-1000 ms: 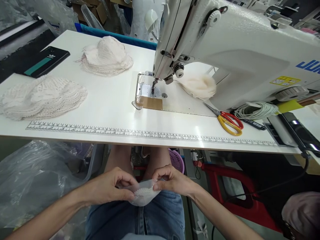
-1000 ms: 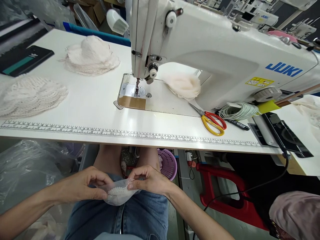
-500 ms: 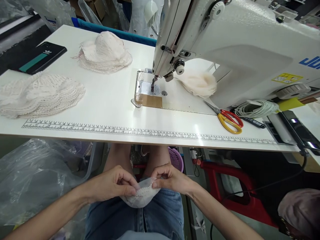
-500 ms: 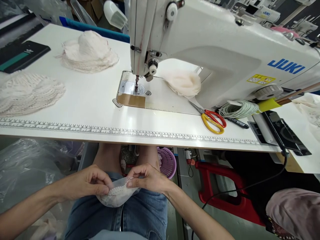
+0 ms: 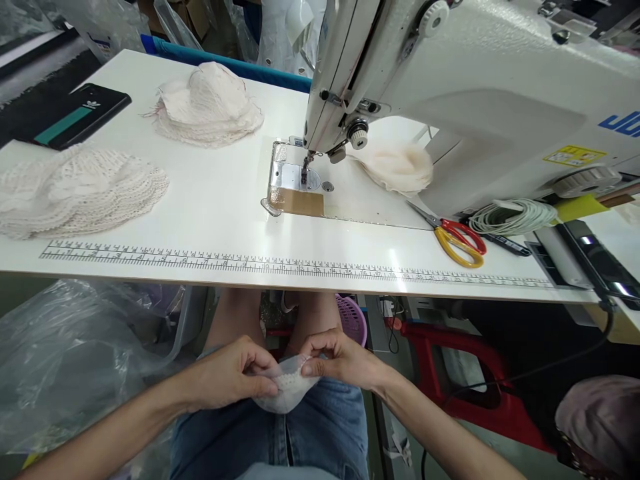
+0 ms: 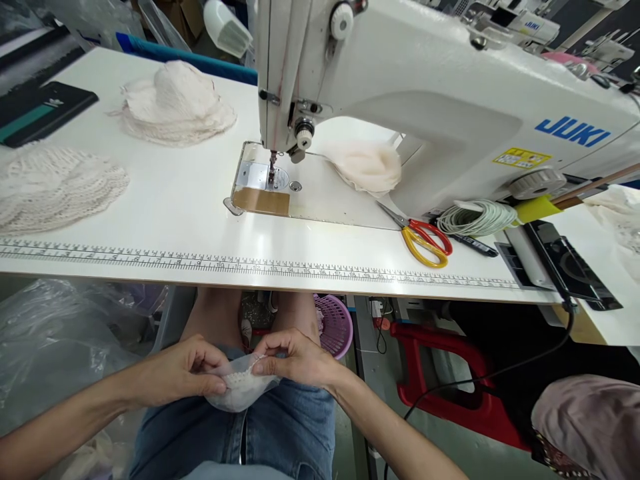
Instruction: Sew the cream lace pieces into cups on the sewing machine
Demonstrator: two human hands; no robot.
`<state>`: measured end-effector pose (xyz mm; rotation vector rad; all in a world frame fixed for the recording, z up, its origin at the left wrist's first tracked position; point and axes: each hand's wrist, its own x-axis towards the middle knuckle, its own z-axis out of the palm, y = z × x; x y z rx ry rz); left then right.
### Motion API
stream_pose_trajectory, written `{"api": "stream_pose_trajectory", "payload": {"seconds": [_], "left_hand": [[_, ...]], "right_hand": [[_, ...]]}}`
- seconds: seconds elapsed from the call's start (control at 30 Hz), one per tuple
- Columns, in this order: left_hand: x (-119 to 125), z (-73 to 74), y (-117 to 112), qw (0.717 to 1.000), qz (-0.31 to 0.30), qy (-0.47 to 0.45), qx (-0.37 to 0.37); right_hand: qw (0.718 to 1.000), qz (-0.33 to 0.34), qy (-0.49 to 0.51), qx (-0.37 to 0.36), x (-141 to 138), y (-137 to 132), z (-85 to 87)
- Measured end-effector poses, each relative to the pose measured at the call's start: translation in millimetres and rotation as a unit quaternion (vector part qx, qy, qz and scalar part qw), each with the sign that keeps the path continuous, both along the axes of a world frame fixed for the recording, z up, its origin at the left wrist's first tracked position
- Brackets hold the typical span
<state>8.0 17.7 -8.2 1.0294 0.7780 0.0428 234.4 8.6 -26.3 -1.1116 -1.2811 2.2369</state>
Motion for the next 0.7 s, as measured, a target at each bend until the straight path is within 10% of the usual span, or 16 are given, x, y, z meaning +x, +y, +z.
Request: {"api": "stream_pose_trajectory", "payload": {"seconds": [0.7], "left_hand": [[5.9,1.3,-1.7,0.994,-0.032,0.055,0.087]], "right_hand": [[0.985,0.058,-0.083,0.142,-8.0,-7.1,18.1]]}}
